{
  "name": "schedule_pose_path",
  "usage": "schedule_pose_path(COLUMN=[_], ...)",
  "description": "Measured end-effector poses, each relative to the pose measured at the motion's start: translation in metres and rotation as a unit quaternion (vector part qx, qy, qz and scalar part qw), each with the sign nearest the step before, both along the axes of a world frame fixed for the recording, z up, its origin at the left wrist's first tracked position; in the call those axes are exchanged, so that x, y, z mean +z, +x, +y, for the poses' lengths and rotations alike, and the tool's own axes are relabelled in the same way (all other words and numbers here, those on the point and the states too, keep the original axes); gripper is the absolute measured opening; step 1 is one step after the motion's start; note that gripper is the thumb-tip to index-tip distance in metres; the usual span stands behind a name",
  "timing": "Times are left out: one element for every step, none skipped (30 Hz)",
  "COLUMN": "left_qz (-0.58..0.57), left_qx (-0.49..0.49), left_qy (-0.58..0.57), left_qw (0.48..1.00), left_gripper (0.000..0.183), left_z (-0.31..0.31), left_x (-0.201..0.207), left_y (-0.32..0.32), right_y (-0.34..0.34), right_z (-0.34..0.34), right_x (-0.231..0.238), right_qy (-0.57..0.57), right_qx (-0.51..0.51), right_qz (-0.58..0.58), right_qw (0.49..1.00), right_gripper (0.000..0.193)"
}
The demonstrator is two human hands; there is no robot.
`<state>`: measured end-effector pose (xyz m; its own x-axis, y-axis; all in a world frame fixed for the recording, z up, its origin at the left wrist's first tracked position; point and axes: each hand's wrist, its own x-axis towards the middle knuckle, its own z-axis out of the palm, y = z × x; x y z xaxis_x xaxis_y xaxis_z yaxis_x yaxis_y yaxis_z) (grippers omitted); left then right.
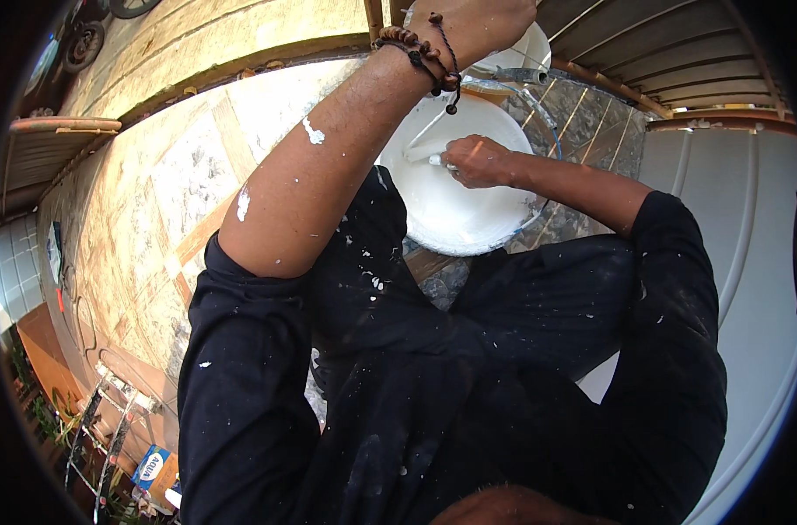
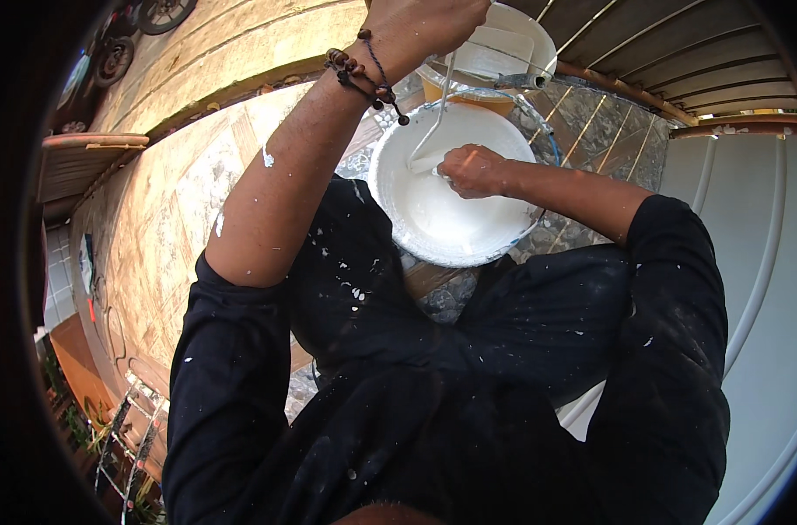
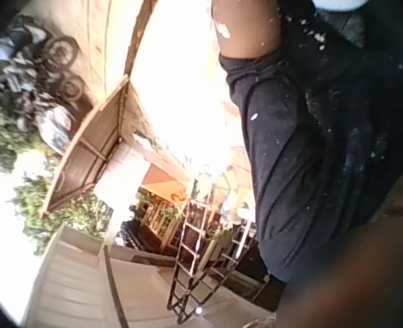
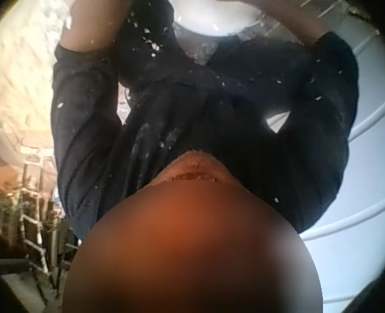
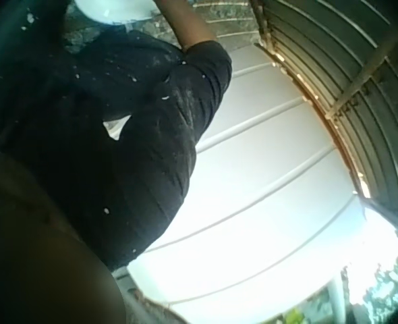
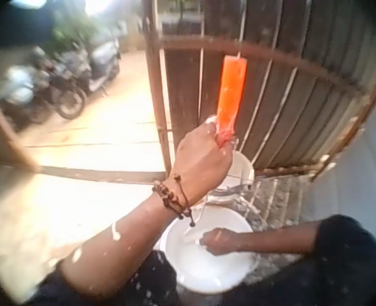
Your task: Mixing white paint in a bucket and cleaning painting tools.
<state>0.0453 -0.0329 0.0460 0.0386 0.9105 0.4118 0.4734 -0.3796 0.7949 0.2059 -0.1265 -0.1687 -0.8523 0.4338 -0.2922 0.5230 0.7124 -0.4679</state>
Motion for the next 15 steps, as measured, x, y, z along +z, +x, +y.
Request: schedule_pose_path(left_qz=[0.022, 0.044, 0.044, 0.041, 0.039, 0.04, 0.033, 0.025, 0.025, 0.013, -0.001, -0.002, -0.008, -0.013, -0.012], left_qx=[-0.003, -0.004, -0.001, 0.009, 0.018, 0.02, 0.018, 0.015, 0.013, 0.01, 0.008, 0.006, 0.005, 0.004, 0.002], left_qy=[0.017, 0.034, 0.032, 0.023, 0.015, 0.015, 0.015, 0.016, 0.017, 0.029, 0.043, 0.044, 0.036, 0.028, 0.028], left_qw=[1.0, 0.998, 0.999, 0.999, 0.999, 0.999, 0.999, 0.999, 0.999, 0.999, 0.999, 0.999, 0.999, 1.0, 1.0], left_gripper=[0.027, 0.027, 0.027, 0.027, 0.027, 0.027, 0.026, 0.026, 0.026, 0.025, 0.024, 0.024, 0.024, 0.024, 0.024], left_z=[0.0, 0.0, -0.001, -0.003, -0.004, -0.004, -0.005, -0.005, -0.005, -0.005, -0.004, -0.004, -0.004, -0.004, -0.004], left_x=[-0.002, -0.003, -0.005, -0.007, -0.007, -0.007, -0.007, -0.006, -0.005, -0.004, -0.002, -0.001, 0.0, 0.001, 0.001], left_y=[0.001, 0.0, -0.002, -0.005, -0.008, -0.01, -0.01, -0.01, -0.009, -0.006, -0.004, -0.002, 0.0, 0.001, 0.0], right_y=[0.0, -0.002, -0.005, -0.008, -0.011, -0.012, -0.012, -0.011, -0.009, -0.006, -0.004, -0.002, -0.002, -0.004, -0.008], right_z=[0.004, 0.009, 0.014, 0.018, 0.021, 0.023, 0.022, 0.021, 0.017, 0.013, 0.007, 0.001, -0.004, -0.008, -0.012], right_x=[0.0, -0.001, -0.004, -0.008, -0.012, -0.015, -0.018, -0.02, -0.022, -0.022, -0.022, -0.021, -0.021, -0.022, -0.023], right_qy=[0.018, 0.036, 0.041, 0.04, 0.048, 0.052, 0.059, 0.044, 0.027, 0.027, 0.007, -0.016, -0.028, -0.03, -0.031], right_qx=[-0.001, 0.0, 0.01, 0.013, 0.023, 0.032, 0.031, 0.035, 0.037, 0.036, 0.03, 0.024, 0.02, 0.02, 0.013], right_qz=[0.016, 0.021, 0.012, 0.022, 0.023, 0.008, 0.024, -0.029, -0.101, -0.083, -0.086, -0.108, -0.097, -0.088, -0.038], right_qw=[1.0, 0.999, 0.999, 0.999, 0.998, 0.998, 0.998, 0.998, 0.994, 0.996, 0.996, 0.994, 0.995, 0.995, 0.999], right_gripper=[0.019, 0.021, 0.023, 0.023, 0.021, 0.019, 0.019, 0.014, 0.013, 0.013, 0.013, 0.013, 0.015, 0.015, 0.015])
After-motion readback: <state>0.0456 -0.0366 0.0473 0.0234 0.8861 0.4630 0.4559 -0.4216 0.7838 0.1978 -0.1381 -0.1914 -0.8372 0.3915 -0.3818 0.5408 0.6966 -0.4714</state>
